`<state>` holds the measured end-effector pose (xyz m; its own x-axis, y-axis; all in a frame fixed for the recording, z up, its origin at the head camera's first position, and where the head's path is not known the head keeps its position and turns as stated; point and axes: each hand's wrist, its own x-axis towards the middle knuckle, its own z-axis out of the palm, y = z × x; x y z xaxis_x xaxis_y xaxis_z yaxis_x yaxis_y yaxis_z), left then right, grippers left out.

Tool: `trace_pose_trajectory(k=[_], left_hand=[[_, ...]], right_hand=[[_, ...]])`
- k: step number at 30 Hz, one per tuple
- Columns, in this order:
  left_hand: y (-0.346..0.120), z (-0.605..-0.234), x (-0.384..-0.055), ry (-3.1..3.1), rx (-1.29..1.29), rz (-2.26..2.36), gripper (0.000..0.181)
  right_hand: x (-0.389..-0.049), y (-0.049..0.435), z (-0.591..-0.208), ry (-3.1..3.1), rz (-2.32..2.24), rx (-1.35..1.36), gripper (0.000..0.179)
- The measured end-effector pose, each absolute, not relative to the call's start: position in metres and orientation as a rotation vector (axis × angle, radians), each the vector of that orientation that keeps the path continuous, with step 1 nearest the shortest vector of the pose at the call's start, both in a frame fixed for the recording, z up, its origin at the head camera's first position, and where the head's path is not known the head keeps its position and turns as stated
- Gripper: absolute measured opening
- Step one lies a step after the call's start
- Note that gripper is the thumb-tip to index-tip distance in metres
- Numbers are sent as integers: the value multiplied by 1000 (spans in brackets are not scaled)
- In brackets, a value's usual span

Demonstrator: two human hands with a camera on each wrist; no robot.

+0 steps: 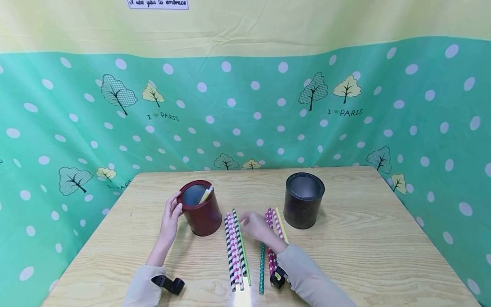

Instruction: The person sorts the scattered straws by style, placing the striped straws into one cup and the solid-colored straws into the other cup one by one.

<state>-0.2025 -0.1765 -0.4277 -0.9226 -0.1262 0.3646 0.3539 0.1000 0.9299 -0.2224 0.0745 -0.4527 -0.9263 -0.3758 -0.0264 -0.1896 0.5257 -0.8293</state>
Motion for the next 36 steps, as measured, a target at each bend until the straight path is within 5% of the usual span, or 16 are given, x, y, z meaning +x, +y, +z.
trace_pose_trajectory(k=[36], left_hand=[[-176, -427, -201, -2032, -220, -1885, 38]], right_hand=[[-219, 67, -465, 2610, -1188, -495, 15]])
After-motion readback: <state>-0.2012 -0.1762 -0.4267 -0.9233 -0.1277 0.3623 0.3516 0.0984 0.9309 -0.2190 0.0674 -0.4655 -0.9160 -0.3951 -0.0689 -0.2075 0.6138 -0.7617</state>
